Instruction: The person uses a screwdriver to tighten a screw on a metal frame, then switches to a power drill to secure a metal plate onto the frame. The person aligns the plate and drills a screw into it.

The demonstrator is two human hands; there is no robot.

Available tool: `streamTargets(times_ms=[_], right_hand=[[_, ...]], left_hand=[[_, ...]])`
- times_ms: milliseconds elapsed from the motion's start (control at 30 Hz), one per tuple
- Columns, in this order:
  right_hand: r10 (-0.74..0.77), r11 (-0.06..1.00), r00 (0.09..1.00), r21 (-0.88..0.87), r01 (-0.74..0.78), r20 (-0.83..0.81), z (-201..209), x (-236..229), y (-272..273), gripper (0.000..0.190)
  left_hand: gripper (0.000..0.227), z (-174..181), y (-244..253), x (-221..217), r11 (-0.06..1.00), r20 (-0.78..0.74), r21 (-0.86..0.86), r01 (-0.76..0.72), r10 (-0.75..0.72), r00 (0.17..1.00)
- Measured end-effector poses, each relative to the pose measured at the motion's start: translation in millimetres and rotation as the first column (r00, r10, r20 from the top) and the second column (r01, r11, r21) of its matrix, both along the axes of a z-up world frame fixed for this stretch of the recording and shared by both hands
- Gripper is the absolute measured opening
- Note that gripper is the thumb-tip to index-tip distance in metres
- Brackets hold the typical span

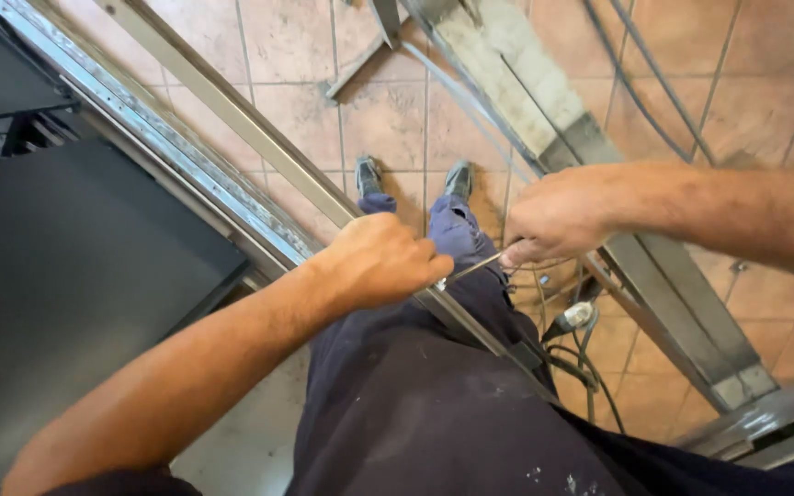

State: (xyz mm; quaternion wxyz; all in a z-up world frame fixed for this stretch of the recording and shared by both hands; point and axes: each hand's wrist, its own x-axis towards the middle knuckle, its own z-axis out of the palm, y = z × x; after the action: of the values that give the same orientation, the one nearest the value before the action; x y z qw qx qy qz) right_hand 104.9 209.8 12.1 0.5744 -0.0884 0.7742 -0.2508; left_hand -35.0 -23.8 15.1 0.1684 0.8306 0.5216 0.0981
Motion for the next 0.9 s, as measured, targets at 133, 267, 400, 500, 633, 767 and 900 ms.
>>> streamTargets(times_ms=[133,267,400,500,633,767,900], right_hand=[[0.119,0.984,0.961,0.157,-0.082,-0.248,28,20,-2,0.035],[0.188,0.981,0.255,0.172,-0.084,-0.948,2,64,-10,0.008],[0.102,0.994,0.645,0.106,-0.032,-0.757,10,57,-11,0.009],[-0.024,0.997,1.000,0.075,0.025,-0.016,35,0,-15,0.044],[0.195,0.978,0.966,-0.046,-0.205,-0.168,34,-22,-3,0.031],[0.174,0.982,0.754,0.171,-0.082,-0.634,28,27,-14,0.019],[0.214,0.976,0.158,0.204,-0.074,-0.964,-1,52,-19,0.005]], left_hand=[[0.007,-1,-1,1,1.000,-0.001,-0.017,-0.005,0.005,1.000],[0.007,1,1,2,1.000,0.003,-0.023,0.008,-0.008,1.000],[0.011,2,1,-1,0.999,-0.020,-0.032,-0.001,0.001,1.000],[0.012,-4,-3,2,1.000,-0.020,-0.007,0.000,0.000,1.000],[0.010,3,1,1,0.999,-0.026,-0.030,-0.017,0.016,1.000],[0.009,-1,0,3,0.999,-0.014,-0.033,-0.001,0.001,1.000],[0.010,-1,4,1,0.998,-0.006,-0.054,0.008,-0.008,1.000]])
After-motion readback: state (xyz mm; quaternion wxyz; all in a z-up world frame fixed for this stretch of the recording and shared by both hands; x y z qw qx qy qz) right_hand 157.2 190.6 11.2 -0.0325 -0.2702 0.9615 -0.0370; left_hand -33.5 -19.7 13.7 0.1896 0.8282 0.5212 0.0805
